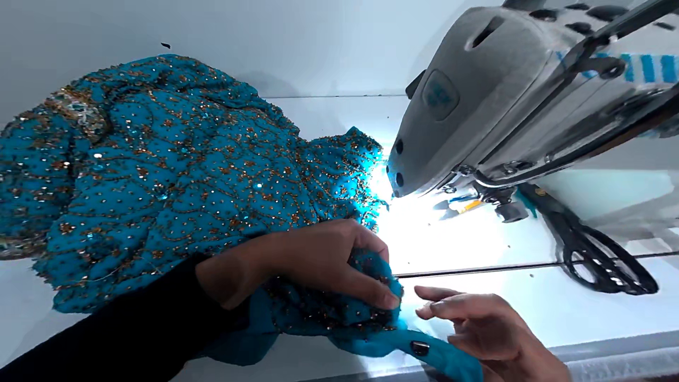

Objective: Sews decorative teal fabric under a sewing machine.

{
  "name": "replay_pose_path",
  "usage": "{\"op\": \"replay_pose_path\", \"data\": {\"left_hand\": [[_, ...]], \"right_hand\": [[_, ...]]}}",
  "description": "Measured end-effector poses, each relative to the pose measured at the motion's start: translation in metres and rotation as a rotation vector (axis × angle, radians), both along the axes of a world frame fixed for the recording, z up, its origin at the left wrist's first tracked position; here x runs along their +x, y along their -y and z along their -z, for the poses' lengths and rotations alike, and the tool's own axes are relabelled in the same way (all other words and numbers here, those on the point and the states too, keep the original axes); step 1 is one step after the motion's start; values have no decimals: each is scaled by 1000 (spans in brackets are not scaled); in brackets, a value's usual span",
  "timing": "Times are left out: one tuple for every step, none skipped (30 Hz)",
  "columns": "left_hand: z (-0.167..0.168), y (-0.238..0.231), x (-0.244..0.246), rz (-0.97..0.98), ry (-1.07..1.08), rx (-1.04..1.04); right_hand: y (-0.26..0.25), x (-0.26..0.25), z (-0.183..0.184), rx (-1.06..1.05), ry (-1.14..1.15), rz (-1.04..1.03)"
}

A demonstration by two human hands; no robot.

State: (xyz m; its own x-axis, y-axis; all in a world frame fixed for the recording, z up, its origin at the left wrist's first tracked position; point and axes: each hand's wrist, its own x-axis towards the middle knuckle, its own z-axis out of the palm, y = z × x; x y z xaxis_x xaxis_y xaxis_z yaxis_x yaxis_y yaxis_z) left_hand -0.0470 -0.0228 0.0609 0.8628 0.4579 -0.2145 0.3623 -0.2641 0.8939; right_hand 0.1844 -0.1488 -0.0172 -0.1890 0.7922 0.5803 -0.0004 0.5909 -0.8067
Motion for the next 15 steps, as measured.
{"op": "replay_pose_path", "data": {"left_hand": [[1, 0, 0, 7, 47, -19], [1, 1, 1, 11, 103, -42], [2, 3, 1, 14, 146, -59], [1, 5, 1, 19, 163, -75], [-1, 7, 2, 21, 158, -81], [-3, 10, 3, 21, 142, -70], [-4, 11, 4, 29, 126, -57], [-5, 12, 6, 32, 108, -52], [-6, 13, 7, 24, 87, -55], [-6, 13, 7, 11, 68, -57], [-7, 12, 8, -3, 49, -57], [-7, 11, 8, -16, 36, -55], [-7, 11, 7, -28, 31, -53], [-6, 11, 6, -37, 35, -45], [-6, 11, 6, -48, 37, -53]], "right_hand": [[0, 0, 0, 12, -35, -51], [1, -1, 0, 27, -63, -102], [1, -3, -1, 45, -74, -151], [2, -5, -3, 50, -88, -194], [2, -7, -4, 48, -103, -219], [3, -8, -5, 34, -106, -206], [3, -10, -6, 3, -110, -160], [4, -12, -7, -44, -124, -125], [4, -14, -8, -112, -160, -124], [4, -16, -8, -183, -229, -146], [6, -18, -6, -254, -305, -171], [9, -20, -5, -322, -360, -188], [13, -22, -4, -381, -387, -188], [17, -25, -4, -427, -375, -176], [22, -28, -5, -462, -330, -152]]}}
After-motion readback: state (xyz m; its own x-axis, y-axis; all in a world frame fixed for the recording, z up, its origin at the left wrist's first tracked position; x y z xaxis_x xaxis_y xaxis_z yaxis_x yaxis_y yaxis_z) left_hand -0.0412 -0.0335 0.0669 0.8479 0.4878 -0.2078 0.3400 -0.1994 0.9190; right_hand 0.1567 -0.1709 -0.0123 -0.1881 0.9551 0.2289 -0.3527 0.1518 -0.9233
